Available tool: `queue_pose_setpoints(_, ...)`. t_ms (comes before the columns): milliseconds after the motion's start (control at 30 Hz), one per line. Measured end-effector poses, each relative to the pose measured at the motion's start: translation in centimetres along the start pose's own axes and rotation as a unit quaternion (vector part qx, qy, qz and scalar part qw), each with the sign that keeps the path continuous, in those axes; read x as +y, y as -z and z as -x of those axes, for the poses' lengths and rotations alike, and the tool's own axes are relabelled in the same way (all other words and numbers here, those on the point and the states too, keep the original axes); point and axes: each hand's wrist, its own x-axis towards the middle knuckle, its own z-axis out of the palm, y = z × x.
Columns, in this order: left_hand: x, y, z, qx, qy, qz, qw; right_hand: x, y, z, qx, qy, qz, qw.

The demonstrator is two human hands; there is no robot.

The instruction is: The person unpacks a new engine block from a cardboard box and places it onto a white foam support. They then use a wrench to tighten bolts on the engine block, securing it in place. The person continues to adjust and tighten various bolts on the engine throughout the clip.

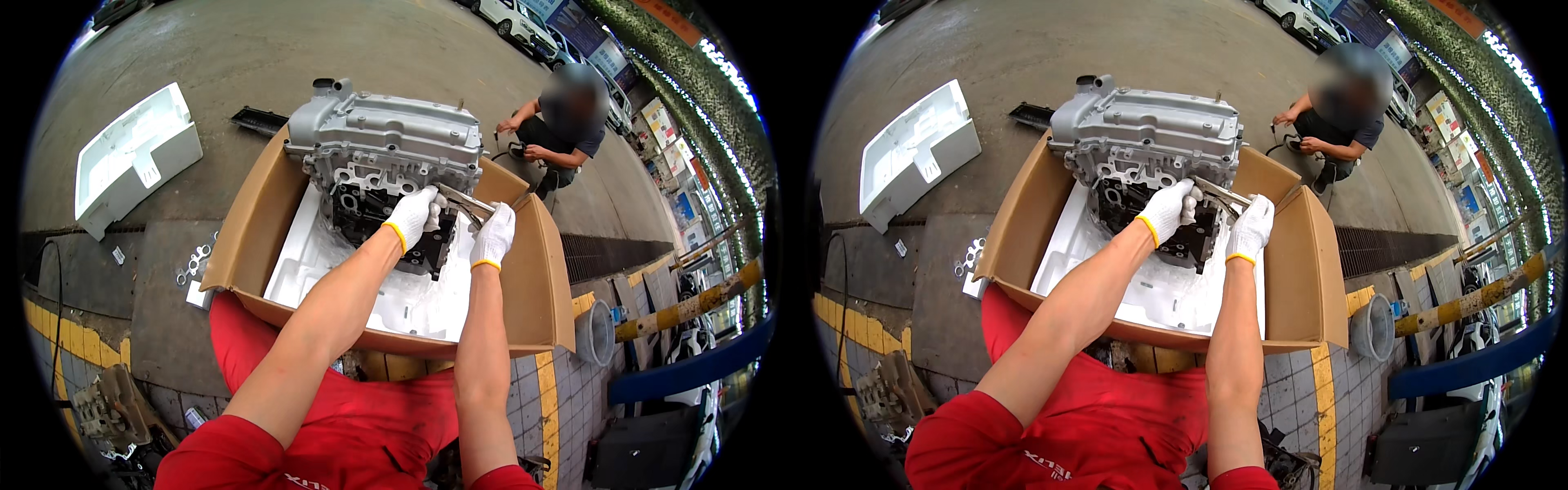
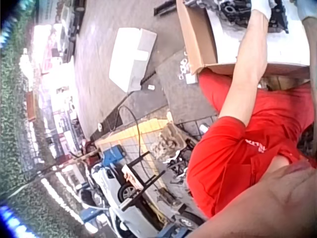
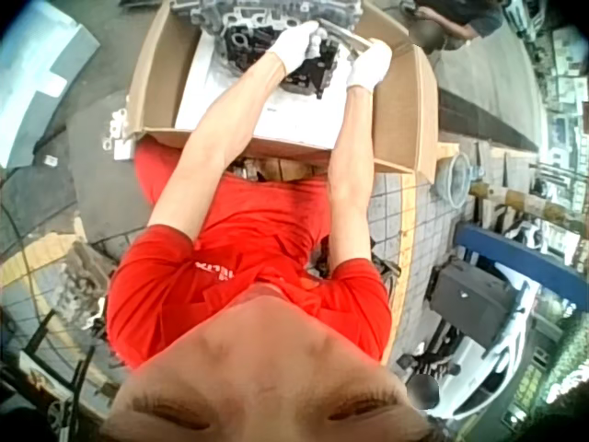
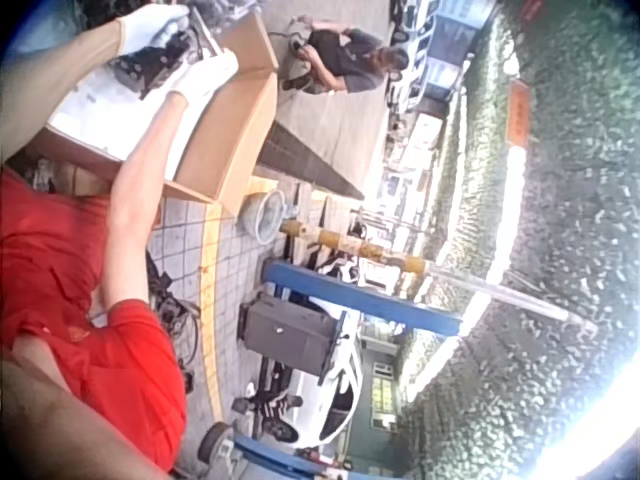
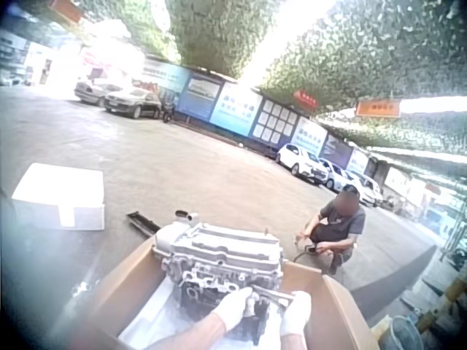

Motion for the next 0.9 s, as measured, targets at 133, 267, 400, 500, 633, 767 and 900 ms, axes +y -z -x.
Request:
queue_pose_setpoints(133,-0.2,0.2,0.0,0.030,-0.033,-0.054,0.998,-3.9,-0.5,0.3,-0.034,0.100,0.173,0.979)
queue_pose_setpoints(267,-0.1,0.1,0.0,0.030,-0.044,-0.056,0.997,-7.8,-1.9,1.1,-0.059,0.174,0.277,0.943)
queue_pose_setpoints(400,-0.4,0.0,0.2,0.046,-0.045,-0.087,0.994,-5.7,-1.5,0.2,-0.055,0.198,0.232,0.951)
queue_pose_setpoints(500,-0.5,-0.2,0.0,0.038,-0.065,-0.117,0.990,-2.5,-0.5,-0.8,-0.039,0.103,0.073,0.991)
queue_pose_setpoints(633,-1.2,-0.5,-0.6,0.060,-0.088,-0.127,0.986,-2.7,0.1,0.3,-0.007,0.123,0.119,0.985)
queue_pose_setpoints(767,-1.9,1.8,-2.6,0.101,-0.164,-0.195,0.962,-8.0,-2.8,2.7,-0.045,0.224,0.254,0.940)
queue_pose_setpoints(900,-1.7,0.5,-1.3,0.079,-0.139,-0.195,0.968,-8.2,-2.4,2.3,-0.035,0.227,0.272,0.935)
